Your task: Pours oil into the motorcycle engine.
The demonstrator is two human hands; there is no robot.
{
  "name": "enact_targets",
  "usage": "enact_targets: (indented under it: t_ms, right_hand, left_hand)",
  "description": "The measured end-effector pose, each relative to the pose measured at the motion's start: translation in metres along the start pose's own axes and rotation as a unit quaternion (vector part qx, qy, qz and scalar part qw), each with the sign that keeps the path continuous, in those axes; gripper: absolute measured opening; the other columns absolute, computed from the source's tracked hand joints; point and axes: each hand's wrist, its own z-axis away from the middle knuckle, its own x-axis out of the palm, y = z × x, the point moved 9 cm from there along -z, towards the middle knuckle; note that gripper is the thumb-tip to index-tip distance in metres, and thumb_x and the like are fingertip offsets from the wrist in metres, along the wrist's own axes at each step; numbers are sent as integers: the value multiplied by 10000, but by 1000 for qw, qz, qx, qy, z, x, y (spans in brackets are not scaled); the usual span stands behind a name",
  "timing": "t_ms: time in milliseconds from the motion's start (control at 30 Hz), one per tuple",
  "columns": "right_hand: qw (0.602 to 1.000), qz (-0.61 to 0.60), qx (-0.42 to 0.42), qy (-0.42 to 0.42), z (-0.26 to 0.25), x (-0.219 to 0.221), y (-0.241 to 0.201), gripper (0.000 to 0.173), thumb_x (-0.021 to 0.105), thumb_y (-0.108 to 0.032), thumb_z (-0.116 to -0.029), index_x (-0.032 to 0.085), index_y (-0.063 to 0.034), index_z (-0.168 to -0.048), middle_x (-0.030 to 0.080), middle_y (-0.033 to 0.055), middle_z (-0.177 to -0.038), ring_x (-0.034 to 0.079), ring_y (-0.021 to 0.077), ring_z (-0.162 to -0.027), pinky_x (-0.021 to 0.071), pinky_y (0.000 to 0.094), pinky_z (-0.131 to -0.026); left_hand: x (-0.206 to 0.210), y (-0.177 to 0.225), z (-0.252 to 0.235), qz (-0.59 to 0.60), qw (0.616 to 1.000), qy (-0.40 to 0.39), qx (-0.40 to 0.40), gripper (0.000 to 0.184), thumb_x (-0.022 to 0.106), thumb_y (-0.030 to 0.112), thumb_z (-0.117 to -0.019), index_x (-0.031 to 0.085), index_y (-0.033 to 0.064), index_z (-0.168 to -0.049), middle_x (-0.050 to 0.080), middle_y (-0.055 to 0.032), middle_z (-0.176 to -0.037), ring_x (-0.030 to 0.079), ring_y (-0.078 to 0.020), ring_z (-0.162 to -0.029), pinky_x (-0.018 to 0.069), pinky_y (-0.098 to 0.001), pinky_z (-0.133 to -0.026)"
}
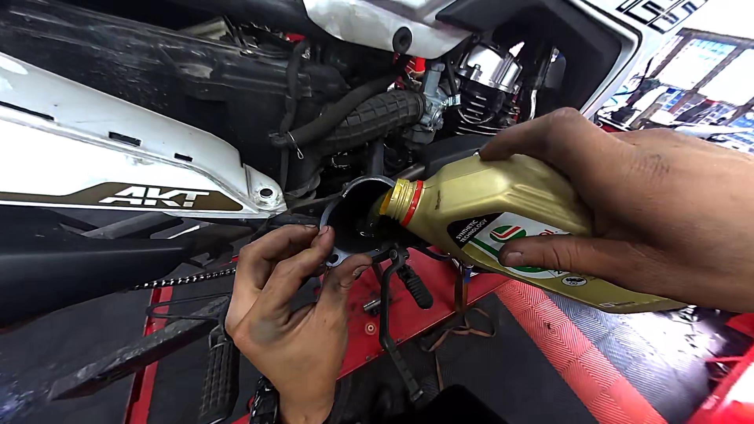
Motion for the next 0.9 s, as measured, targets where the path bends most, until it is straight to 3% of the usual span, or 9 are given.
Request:
enact_targets:
  t_ms: [200,667,900]
  right_hand:
    - [1000,-6,-1,1,1,1,0,683,650,-625,-879,468,-214,-1394,588,-114,-845,576,36,-650,497,302,-501]
    - [999,-30,8,16,4,7,5,707,656,-632,-878,449,-233,-1424,608,-116,-923,595,25,-726,529,291,-574]
    - [1000,-3,-9,24,0,2,1,700,645,-621,-881,474,-202,-1415,611,-89,-895,594,57,-696,512,324,-536]
  left_hand:
    - [1,0,-1,-10,1000,-5,-2,324,863,259,-832,769,52,-1063,650,-85,-1271,702,-166,-1009,635,-290,-814]
    - [2,1,-1,2,1000,-10,12,316,870,234,-825,767,54,-1063,664,-82,-1246,697,-177,-1034,635,-303,-840]
    - [2,1,-1,3,1000,-2,8,308,872,239,-823,771,63,-1055,671,-76,-1231,700,-179,-1023,638,-301,-821]
